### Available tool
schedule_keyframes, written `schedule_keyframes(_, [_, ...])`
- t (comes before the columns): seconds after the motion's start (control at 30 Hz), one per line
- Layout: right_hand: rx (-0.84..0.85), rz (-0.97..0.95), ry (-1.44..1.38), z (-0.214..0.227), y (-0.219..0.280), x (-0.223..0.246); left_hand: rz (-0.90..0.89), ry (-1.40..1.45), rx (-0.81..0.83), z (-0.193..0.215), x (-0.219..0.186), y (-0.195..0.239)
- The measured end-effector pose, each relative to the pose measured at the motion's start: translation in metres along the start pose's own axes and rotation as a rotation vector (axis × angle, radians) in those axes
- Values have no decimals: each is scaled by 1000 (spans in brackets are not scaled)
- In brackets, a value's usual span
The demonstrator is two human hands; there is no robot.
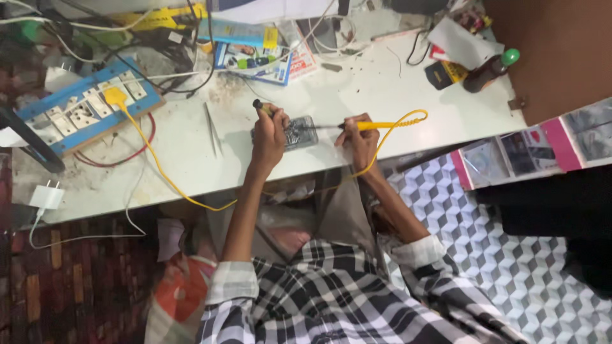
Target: The person uses a soldering iron and solder wire to solder joints on a small circuit board placed on a white workbench. The hands repeatedly apply heat and solder to different points on the board throughout the clip.
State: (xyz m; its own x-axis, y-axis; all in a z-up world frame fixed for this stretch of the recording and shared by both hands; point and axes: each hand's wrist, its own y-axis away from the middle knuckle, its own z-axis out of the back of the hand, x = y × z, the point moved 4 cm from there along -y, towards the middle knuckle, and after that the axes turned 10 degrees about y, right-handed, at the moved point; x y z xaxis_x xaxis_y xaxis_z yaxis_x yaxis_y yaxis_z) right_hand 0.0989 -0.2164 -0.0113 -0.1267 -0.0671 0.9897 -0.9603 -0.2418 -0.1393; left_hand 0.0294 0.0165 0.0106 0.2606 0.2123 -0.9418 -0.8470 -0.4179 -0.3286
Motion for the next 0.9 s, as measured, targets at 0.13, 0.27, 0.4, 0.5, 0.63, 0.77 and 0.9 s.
schedule_keyframes(0.13, [54,57,-48,-2,6,3,-26,26,15,0,1,8])
schedule_keyframes(0.27, [-28,29,-43,-1,6,6,-29,-5,33,0,1,2])
schedule_keyframes(0.4, [-93,165,29,0,15,6,-9,45,31,0,4,1])
schedule_keyframes(0.5, [-80,206,77,2,20,8,3,80,43,-1,2,6])
schedule_keyframes(0.63, [-98,32,83,-2,13,12,-19,76,56,1,-8,1])
schedule_keyframes(0.77, [-18,-22,69,-4,16,16,-61,98,69,0,-10,6])
schedule_keyframes(0.9, [40,-4,105,-6,11,19,-30,108,76,0,-7,-1])
